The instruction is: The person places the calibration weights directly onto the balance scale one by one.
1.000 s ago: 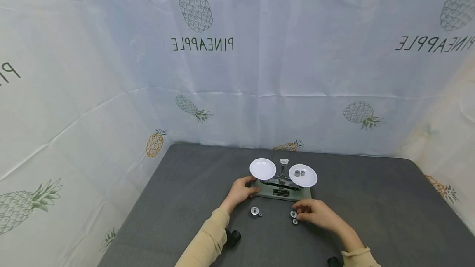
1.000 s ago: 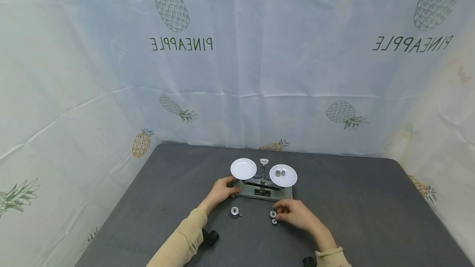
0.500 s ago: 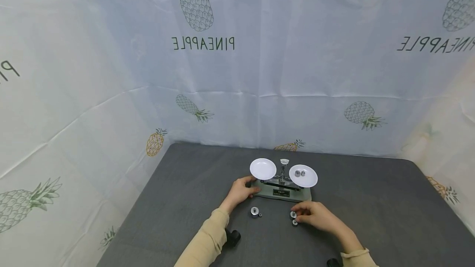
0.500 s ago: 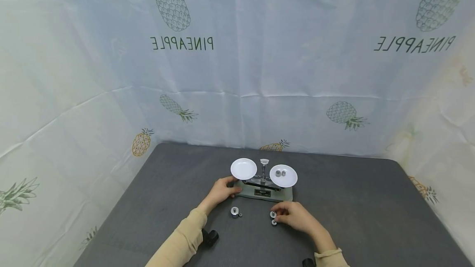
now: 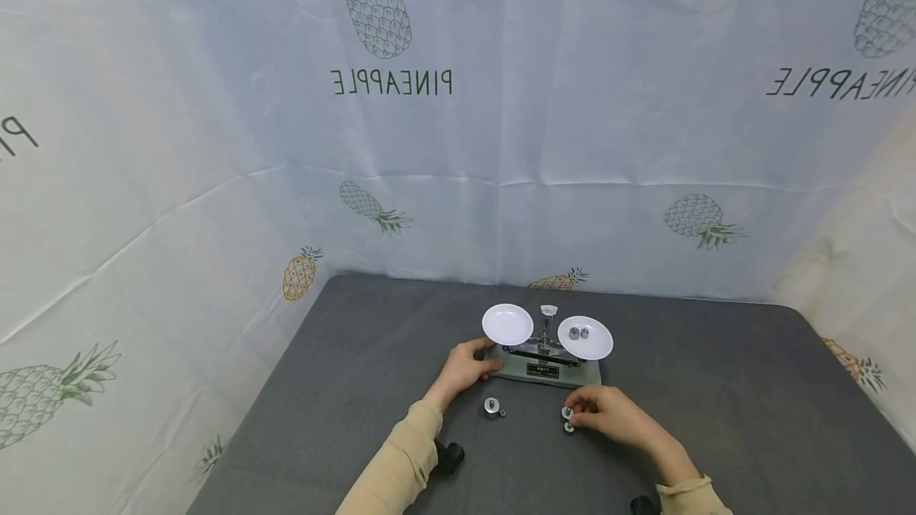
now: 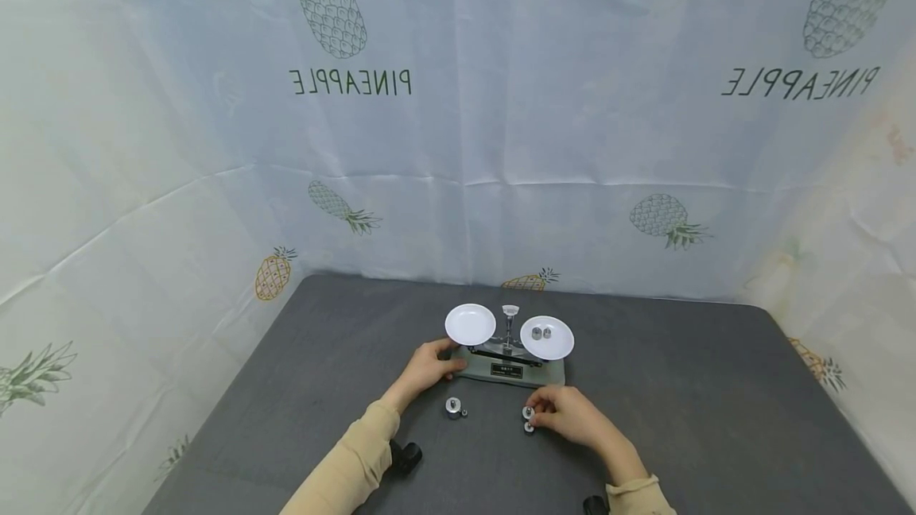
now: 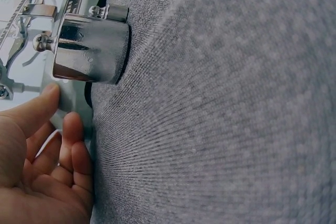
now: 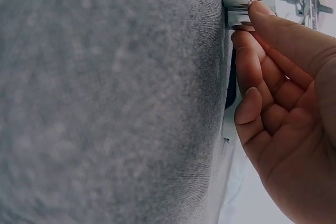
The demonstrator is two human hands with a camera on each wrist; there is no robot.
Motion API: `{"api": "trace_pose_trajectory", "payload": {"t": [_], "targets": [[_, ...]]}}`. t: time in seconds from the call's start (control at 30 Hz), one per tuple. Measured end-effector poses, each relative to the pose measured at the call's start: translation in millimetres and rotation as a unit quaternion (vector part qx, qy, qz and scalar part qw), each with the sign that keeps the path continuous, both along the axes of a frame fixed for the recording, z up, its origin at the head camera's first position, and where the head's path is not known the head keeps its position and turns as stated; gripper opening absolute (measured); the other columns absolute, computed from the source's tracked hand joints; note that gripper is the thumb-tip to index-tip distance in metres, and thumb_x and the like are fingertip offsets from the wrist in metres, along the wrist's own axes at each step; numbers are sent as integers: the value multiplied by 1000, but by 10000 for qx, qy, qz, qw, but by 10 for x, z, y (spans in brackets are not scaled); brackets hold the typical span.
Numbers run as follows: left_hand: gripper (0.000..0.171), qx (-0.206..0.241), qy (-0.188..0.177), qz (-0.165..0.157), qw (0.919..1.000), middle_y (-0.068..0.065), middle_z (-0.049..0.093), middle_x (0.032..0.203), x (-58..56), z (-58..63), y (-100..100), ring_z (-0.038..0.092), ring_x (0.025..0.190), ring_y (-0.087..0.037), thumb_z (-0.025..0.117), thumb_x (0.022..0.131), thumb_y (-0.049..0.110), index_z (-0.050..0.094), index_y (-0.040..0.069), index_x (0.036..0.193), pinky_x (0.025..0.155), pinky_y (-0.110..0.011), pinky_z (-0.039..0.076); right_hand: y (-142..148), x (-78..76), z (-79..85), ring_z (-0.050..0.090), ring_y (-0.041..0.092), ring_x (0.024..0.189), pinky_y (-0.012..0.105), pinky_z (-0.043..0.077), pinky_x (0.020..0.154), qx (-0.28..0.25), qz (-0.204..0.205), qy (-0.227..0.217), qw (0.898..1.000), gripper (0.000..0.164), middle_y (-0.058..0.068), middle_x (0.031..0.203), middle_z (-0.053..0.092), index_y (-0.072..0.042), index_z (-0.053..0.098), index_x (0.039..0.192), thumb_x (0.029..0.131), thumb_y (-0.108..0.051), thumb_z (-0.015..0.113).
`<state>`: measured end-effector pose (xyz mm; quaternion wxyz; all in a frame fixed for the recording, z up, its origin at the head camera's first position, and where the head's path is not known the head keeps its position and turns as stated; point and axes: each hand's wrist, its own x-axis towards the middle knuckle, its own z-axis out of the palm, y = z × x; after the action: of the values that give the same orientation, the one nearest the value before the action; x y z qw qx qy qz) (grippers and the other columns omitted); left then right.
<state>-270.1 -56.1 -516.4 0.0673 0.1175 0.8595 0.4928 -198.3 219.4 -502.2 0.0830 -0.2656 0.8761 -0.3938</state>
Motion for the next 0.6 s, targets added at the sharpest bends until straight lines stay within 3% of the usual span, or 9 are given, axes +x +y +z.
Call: {"api": "trace_pose_trajectory", "payload": {"t": [0.1,0.3,0.43,0.6], "targets": [[46,103,3,-30,9999,-14,67,98,-5,-15,-11,58,56,-10,72,81,22,60,2,121,54,-23,45,6,1,-4,51,-7,67,19,44,58,45,16,14,10000,14,-6,76,63,-6,66,93,84,-16,67],[50,238,546,-319,9977,-8,67,92,-56,-142,-59,59,54,-9,71,82,34,61,3,120,52,-23,46,16,-3,-35,51,-8,68,19,44,58,96,68,213,9997,13,-8,75,62,-5,66,93,85,-15,66],[48,242,184,-169,9994,-15,67,99,-25,-62,-32,59,56,-12,73,80,26,61,3,120,54,-23,47,15,1,-39,51,-8,68,19,45,58,63,135,285,9995,13,-8,75,62,-5,65,92,85,-15,66],[44,47,108,-50,9999,-15,67,100,10,4,-9,58,56,-9,72,81,20,61,3,120,53,-21,44,12,4,-19,51,-8,68,19,44,58,66,143,323,9994,15,-8,76,62,-5,66,94,84,-17,67]]}}
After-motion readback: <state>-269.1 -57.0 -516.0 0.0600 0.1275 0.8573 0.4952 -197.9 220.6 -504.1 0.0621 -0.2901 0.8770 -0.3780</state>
